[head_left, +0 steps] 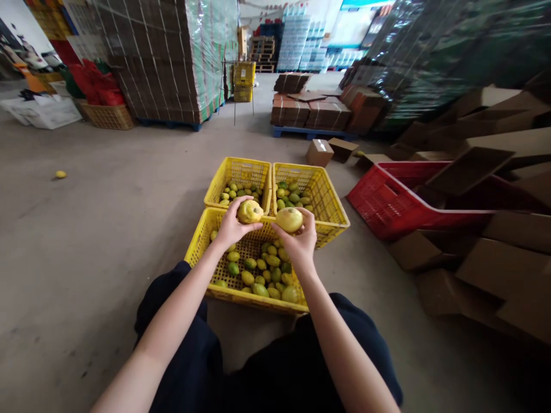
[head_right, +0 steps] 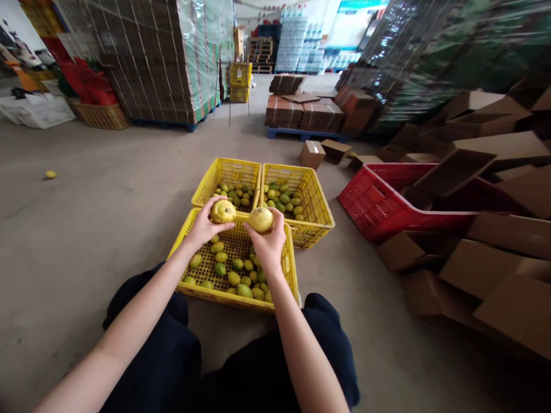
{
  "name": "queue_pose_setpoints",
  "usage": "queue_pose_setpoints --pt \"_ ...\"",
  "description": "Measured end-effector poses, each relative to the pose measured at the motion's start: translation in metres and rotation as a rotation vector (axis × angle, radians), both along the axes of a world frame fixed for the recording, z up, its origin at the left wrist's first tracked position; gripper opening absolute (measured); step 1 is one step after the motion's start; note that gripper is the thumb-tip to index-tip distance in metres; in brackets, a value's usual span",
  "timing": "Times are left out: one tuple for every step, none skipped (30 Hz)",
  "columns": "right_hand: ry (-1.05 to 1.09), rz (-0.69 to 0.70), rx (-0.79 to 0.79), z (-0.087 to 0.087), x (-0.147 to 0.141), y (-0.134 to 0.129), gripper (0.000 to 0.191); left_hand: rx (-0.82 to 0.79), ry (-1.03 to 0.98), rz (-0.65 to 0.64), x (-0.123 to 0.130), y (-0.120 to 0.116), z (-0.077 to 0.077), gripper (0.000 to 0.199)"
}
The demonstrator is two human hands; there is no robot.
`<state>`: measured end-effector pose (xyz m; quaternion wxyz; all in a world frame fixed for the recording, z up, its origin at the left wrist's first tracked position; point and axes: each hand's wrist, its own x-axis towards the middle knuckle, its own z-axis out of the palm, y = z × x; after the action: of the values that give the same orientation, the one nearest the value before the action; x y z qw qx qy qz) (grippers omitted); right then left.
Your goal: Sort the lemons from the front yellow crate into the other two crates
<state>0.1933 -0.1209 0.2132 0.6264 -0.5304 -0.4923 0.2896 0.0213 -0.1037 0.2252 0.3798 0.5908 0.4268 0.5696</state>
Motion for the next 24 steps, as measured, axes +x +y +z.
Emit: queue_pose_setpoints --pt "-0.039 -0.014 0.017 -0.001 -0.001 0.0 0.058 0.023 -0.002 0.005 0.0 -0.001 0.002 0.061" --pt "-0.06 -0.021 0.036 -0.002 -0.002 0.0 0.055 0.035 -0.014 0.006 0.0 -0.003 0.005 0.059" --pt "-0.06 -0.02 0.053 -0.004 -0.004 0.0 0.053 0.038 -0.04 0.003 0.0 -0.006 0.008 0.056" --pt "-0.042 -0.01 0.069 -0.005 -0.005 0.0 0.052 0.03 -0.08 -0.003 0.001 -0.008 0.011 0.054" --pt "-0.014 0.005 0.087 -0.006 -0.007 0.0 0.051 0.015 -0.125 -0.011 0.002 -0.011 0.013 0.053" --pt "0.017 0.02 0.107 -0.006 -0.009 0.0 0.05 -0.004 -0.168 -0.021 0.003 -0.013 0.015 0.052" --pt "0.043 0.033 0.127 -0.006 -0.011 0.0 0.05 -0.021 -0.2 -0.033 0.003 -0.014 0.017 0.052" --pt "0.06 0.042 0.144 -0.005 -0.012 -0.001 0.051 -0.032 -0.217 -0.046 0.004 -0.016 0.018 0.053" --pt "0.067 0.049 0.156 -0.005 -0.013 -0.001 0.051 -0.037 -0.218 -0.063 0.004 -0.016 0.018 0.053" --pt "0.066 0.056 0.162 -0.003 -0.013 -0.002 0.052 -0.036 -0.206 -0.08 0.003 -0.017 0.018 0.054" --pt "0.064 0.062 0.163 -0.002 -0.014 -0.003 0.053 -0.029 -0.186 -0.096 0.003 -0.016 0.018 0.054" --pt "0.062 0.069 0.162 -0.001 -0.014 -0.003 0.053 -0.021 -0.165 -0.107 0.002 -0.016 0.017 0.054" --pt "0.062 0.076 0.159 0.0 -0.014 -0.004 0.054 -0.012 -0.146 -0.111 0.002 -0.016 0.017 0.054" --pt "0.061 0.082 0.156 0.001 -0.014 -0.004 0.054 -0.004 -0.133 -0.109 0.001 -0.015 0.016 0.053" --pt "0.059 0.087 0.151 0.001 -0.014 -0.004 0.055 0.004 -0.124 -0.103 0.001 -0.015 0.015 0.052" --pt "0.057 0.09 0.145 0.001 -0.014 -0.004 0.055 0.01 -0.121 -0.096 0.0 -0.015 0.015 0.052" --pt "0.056 0.093 0.139 0.0 -0.014 -0.004 0.055 0.013 -0.122 -0.088 0.0 -0.014 0.014 0.051" --pt "0.06 0.095 0.133 -0.001 -0.015 -0.004 0.055 0.015 -0.126 -0.08 0.0 -0.014 0.014 0.052" --pt "0.068 0.095 0.128 -0.001 -0.015 -0.003 0.056 0.016 -0.131 -0.072 -0.001 -0.014 0.014 0.052" --pt "0.078 0.092 0.122 -0.003 -0.015 -0.002 0.056 0.01 -0.137 -0.068 -0.001 -0.014 0.014 0.053" --pt "0.09 0.088 0.117 -0.004 -0.015 -0.002 0.056 -0.005 -0.148 -0.071 -0.001 -0.014 0.013 0.054" --pt "0.106 0.083 0.115 -0.006 -0.015 -0.001 0.056 -0.03 -0.168 -0.078 -0.001 -0.014 0.013 0.056" --pt "0.125 0.079 0.113 -0.007 -0.015 0.0 0.056 -0.068 -0.198 -0.086 0.0 -0.014 0.012 0.056" --pt "0.149 0.076 0.108 -0.009 -0.014 0.001 0.056 -0.116 -0.24 -0.09 0.001 -0.014 0.011 0.056"
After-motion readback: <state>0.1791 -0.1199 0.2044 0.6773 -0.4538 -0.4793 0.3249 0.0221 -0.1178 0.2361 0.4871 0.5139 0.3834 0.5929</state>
